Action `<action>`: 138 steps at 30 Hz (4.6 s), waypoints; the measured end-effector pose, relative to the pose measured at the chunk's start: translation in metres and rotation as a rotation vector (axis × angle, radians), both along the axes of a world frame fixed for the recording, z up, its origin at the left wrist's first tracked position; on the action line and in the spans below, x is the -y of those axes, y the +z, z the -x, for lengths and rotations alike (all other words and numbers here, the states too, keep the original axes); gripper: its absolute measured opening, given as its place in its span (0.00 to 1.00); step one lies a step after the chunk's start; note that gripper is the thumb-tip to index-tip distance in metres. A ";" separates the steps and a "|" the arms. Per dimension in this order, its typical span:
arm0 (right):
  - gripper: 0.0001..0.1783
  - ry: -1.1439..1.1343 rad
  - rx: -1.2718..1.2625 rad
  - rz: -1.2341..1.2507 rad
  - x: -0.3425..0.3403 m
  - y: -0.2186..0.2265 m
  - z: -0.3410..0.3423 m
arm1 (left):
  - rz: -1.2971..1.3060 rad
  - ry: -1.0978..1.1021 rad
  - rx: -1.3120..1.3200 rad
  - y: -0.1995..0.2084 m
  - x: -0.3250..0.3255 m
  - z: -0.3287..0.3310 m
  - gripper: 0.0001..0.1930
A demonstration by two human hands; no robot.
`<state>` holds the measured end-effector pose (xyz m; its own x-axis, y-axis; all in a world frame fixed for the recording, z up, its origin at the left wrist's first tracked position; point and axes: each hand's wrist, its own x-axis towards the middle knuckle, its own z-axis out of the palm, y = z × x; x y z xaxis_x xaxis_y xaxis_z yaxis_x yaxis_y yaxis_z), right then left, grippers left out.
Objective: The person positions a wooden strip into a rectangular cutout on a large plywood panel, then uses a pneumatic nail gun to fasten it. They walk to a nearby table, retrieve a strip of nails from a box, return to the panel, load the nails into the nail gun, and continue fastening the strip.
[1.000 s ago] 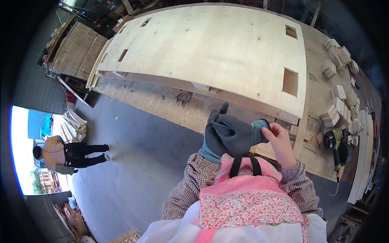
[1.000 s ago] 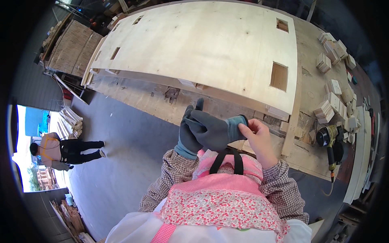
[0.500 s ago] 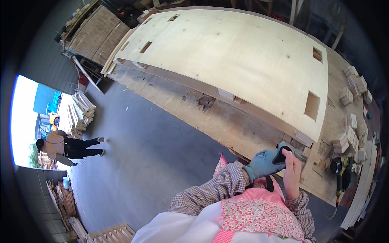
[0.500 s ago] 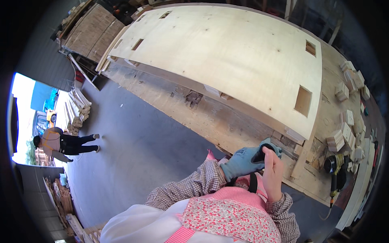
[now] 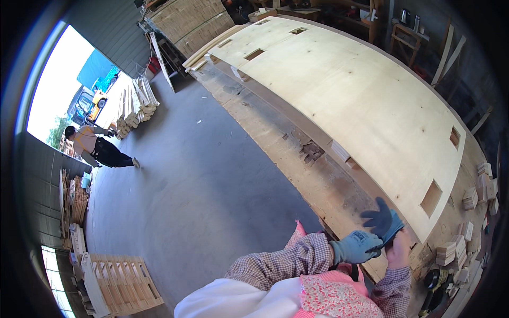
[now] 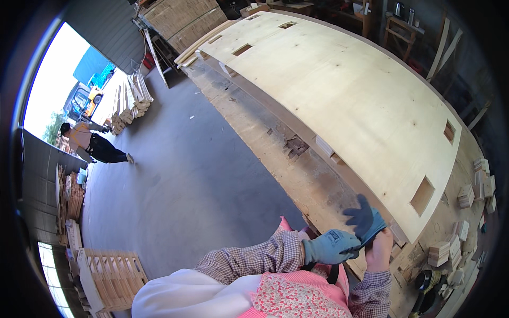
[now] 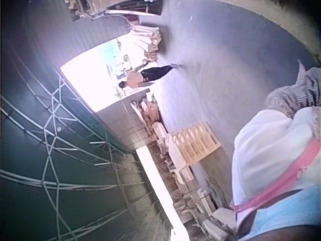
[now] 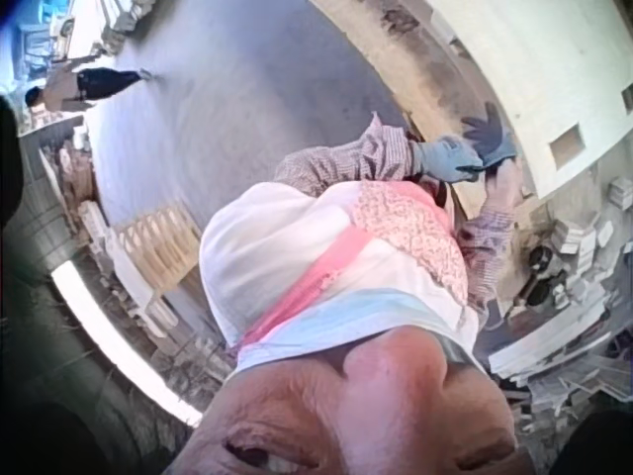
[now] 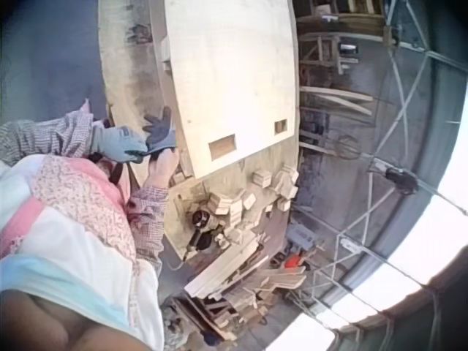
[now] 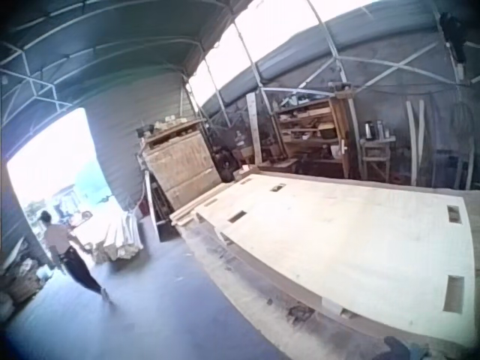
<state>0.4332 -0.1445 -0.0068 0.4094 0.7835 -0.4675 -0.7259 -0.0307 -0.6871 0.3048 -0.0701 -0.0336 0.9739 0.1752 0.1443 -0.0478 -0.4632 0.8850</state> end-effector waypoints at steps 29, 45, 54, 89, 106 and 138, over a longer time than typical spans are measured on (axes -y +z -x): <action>0.40 0.069 -0.519 -0.225 -0.028 -0.062 -0.039 | -0.056 -0.273 0.198 -0.004 0.019 -0.023 0.10; 0.26 -0.998 -0.075 -0.667 0.169 0.000 -0.144 | 0.007 -0.660 0.210 0.019 0.114 -0.122 0.13; 0.20 -1.096 -0.153 -0.189 0.256 -0.112 -0.142 | -0.346 -0.342 0.005 -0.046 0.095 -0.165 0.32; 0.57 -0.059 1.210 0.436 0.201 -0.226 -0.231 | -0.863 -0.463 -0.132 -0.129 0.074 -0.310 0.60; 0.57 -0.083 1.181 0.369 0.201 -0.232 -0.234 | -0.900 -0.486 -0.117 -0.134 0.075 -0.310 0.63; 0.57 -0.100 1.178 0.430 0.197 -0.231 -0.232 | -0.952 -0.475 -0.073 -0.137 0.076 -0.311 0.62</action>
<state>0.6654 -0.3411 -0.2382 0.7999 0.6000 0.0118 0.3076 -0.3931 -0.8665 0.6154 -0.1462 -0.1711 0.9248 -0.3784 -0.0399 -0.3662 -0.9136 0.1767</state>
